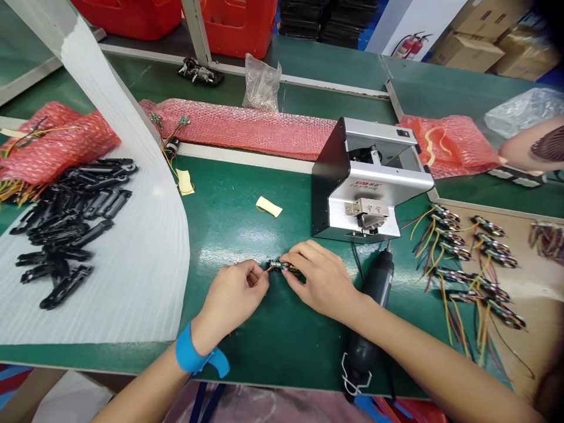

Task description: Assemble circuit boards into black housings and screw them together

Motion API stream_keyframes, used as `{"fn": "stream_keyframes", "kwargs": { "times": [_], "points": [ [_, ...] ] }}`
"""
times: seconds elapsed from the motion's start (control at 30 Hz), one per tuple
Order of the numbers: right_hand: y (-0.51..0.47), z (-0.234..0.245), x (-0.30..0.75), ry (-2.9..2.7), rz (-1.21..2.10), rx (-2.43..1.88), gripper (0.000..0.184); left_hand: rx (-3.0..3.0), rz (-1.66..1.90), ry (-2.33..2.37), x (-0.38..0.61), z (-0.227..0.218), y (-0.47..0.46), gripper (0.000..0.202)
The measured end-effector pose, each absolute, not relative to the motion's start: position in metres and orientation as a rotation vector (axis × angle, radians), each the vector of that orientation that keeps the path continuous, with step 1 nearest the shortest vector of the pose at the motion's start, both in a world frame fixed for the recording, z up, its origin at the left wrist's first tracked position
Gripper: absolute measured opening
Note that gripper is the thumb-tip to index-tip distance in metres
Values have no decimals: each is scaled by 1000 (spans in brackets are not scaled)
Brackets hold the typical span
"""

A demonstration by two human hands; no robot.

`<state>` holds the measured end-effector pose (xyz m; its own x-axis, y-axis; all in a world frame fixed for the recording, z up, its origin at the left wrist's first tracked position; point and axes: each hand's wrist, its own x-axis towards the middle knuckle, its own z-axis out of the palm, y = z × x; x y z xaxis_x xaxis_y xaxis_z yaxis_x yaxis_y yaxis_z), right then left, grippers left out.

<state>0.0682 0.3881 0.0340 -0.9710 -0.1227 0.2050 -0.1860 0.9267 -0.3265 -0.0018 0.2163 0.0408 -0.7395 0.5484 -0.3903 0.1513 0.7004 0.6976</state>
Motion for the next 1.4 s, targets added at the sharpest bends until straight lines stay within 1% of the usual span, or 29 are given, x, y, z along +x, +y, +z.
{"fn": "stream_keyframes", "kwargs": {
  "times": [0.3, 0.8, 1.4],
  "points": [
    [391, 31, 65, -2906, 540, 278, 10, 515, 761, 2367, 0, 39, 221, 21],
    [392, 31, 65, -2945, 559, 307, 12, 542, 640, 2375, 3, 42, 224, 20],
    [392, 32, 68, -3018, 449, 350, 15, 615, 531, 2388, 6, 44, 225, 19]
  ]
}}
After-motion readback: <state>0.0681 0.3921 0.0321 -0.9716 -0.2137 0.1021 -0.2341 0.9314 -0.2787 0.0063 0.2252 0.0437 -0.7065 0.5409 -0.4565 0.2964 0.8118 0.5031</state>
